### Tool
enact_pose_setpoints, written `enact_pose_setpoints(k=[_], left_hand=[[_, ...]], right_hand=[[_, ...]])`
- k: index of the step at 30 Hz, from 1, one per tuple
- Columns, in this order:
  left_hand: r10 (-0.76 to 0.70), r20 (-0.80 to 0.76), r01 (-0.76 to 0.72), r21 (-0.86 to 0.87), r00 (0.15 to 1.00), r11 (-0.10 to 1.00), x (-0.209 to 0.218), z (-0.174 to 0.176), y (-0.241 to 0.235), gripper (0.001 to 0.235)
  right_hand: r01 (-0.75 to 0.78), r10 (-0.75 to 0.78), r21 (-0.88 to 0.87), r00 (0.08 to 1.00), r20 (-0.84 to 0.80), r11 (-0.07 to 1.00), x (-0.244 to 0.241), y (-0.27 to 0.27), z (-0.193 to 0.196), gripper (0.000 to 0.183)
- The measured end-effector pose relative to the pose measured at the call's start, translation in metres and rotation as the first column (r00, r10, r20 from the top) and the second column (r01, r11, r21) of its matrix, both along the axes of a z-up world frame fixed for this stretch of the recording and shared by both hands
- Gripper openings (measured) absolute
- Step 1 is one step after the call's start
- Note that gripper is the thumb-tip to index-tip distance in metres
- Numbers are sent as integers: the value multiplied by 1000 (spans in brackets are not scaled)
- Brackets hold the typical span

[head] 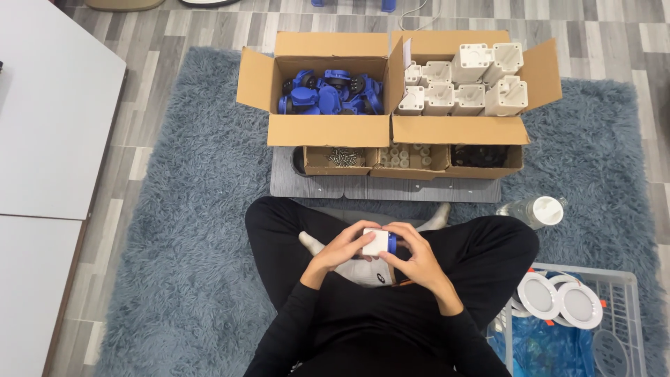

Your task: Assembling plastic electrical housings and components using a screwdriver

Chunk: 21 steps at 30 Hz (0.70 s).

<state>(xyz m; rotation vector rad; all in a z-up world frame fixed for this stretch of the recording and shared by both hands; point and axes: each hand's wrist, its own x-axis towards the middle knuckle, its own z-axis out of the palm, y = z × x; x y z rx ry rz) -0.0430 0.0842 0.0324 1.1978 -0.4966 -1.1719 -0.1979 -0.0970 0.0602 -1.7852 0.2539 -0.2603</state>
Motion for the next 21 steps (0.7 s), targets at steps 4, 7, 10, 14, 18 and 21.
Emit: enact_pose_setpoints(k=[4, 7, 10, 14, 18, 21], left_hand=[[50, 145, -49, -10, 988, 999, -2, -25, 2, 47], [80, 150, -76, -35, 985, 996, -6, -9, 3, 50], [108, 156, -98, -76, 982, 992, -10, -3, 2, 60], [111, 194, -85, -139, 975, 987, -10, 7, 0, 70], [91, 127, -75, -123, 988, 990, -13, 2, 3, 76], [91, 83, -83, -104, 992, 991, -11, -10, 3, 70]], right_hand=[[2, -2, 1, 1000, 31, 1000, 0, 3, 1, 61], [8, -6, 54, 999, -32, 999, 1, 3, 3, 66], [16, 3, 82, 975, -223, 996, 1, 4, 3, 61], [54, -8, 202, 975, -223, 978, -2, 5, -9, 58], [87, -53, 265, 990, -131, 960, -3, 8, 5, 65], [77, -62, 174, 994, -93, 982, -9, 2, -15, 75]])
